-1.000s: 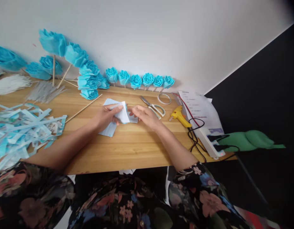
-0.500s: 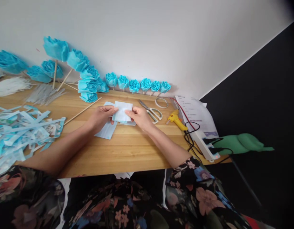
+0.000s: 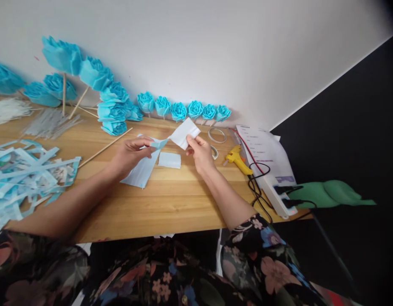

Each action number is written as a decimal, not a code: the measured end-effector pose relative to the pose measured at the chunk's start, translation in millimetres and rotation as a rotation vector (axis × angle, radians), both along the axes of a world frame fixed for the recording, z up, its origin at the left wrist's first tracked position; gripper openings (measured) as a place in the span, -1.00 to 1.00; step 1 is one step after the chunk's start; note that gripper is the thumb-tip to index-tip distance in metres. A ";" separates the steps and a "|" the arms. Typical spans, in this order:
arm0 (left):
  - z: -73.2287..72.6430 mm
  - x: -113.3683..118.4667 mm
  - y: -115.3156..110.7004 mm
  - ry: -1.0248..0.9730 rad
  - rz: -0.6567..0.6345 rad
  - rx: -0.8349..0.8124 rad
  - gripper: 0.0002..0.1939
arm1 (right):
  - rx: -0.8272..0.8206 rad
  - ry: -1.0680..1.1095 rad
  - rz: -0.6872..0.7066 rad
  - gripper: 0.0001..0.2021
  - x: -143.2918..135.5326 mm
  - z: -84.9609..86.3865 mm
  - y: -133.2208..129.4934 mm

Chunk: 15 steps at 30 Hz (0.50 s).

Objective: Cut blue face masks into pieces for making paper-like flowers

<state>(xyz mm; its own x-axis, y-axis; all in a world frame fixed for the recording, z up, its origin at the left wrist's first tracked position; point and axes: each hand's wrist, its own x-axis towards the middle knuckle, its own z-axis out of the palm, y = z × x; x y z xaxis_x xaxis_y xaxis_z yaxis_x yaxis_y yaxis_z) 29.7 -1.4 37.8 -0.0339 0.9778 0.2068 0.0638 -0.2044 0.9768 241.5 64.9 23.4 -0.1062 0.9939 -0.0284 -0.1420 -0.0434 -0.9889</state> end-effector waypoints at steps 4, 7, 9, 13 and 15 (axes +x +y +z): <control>-5.1 -1.1 0.6 0.154 0.025 0.203 -0.87 | -0.014 0.116 0.063 -0.64 0.0 2.4 -0.2; -10.2 -2.7 1.4 0.260 0.068 0.318 -0.77 | -0.004 0.099 0.195 -0.61 -2.5 9.5 -8.6; -11.7 -3.3 1.5 0.290 0.093 0.361 -0.76 | -0.007 0.091 0.300 -0.56 -4.7 15.6 -16.2; -10.1 -2.0 -0.1 0.237 0.119 0.358 -0.78 | -0.052 0.143 0.444 -0.52 -10.2 21.0 -28.7; -9.5 -1.0 -1.1 0.192 0.115 0.336 -0.81 | -0.087 0.172 0.481 -0.56 -13.8 18.0 -32.6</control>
